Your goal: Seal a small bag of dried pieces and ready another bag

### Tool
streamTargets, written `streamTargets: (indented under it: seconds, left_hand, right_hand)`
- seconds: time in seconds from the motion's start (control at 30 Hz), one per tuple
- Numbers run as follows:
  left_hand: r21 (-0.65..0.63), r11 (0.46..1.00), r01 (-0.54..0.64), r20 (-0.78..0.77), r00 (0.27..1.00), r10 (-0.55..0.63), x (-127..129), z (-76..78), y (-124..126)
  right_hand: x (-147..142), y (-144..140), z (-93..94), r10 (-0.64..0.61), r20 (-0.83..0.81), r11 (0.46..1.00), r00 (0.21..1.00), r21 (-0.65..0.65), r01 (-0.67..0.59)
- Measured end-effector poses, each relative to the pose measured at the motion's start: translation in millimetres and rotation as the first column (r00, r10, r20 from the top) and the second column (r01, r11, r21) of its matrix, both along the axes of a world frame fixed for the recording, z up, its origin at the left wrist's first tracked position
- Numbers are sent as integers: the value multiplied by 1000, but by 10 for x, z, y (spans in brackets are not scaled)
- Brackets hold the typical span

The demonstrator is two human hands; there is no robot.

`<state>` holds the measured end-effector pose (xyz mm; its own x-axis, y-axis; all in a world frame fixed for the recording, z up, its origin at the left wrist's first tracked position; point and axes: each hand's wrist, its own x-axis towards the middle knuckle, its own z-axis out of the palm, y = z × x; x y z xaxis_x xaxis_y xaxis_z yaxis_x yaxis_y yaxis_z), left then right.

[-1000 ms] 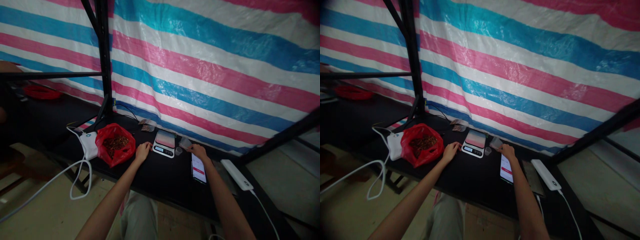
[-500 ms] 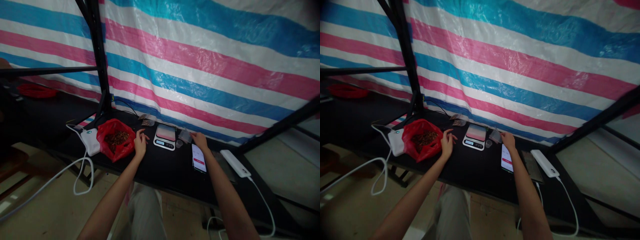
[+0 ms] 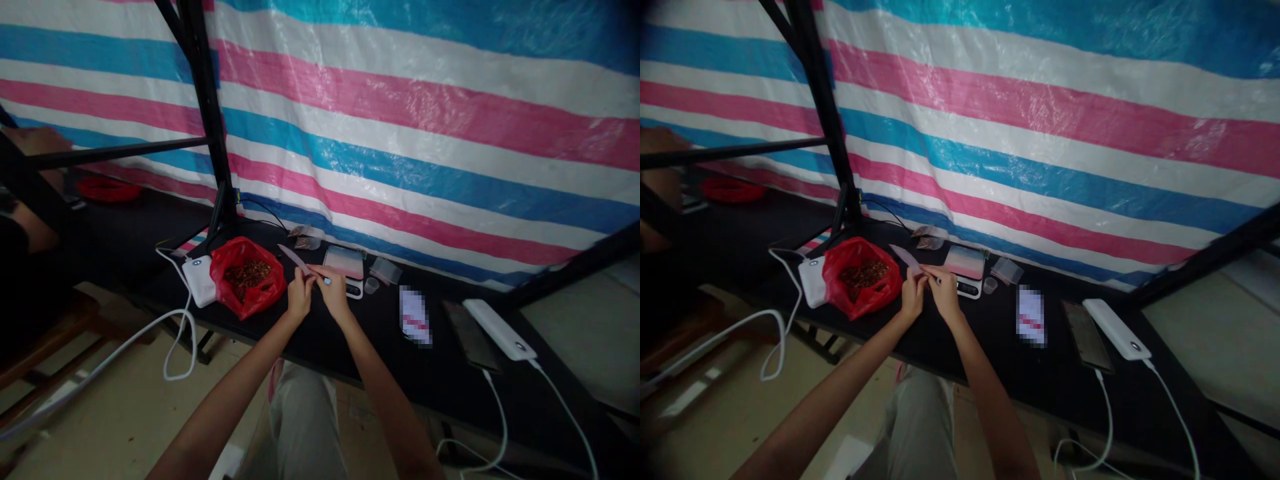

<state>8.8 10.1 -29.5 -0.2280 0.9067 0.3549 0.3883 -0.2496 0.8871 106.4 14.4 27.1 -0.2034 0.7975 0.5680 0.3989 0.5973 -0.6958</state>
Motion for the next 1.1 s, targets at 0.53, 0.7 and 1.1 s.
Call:
streamTargets:
  seconds: [0.53, 0.7, 1.1]
  left_hand:
    - [98, 994, 53, 4, 999, -54, 8, 66, 21]
    - [88, 996, 18, 86, 996, -25, -12, 139, 38]
    - [66, 978, 198, -107, 976, -190, 24, 98, -11]
  right_hand:
    - [160, -72, -245, -239, 272, 949, 932, 271, 165]
    - [174, -6, -237, -173, 137, 977, 975, 153, 151]
    - [256, -22, -306, -323, 205, 936, 924, 211, 281]
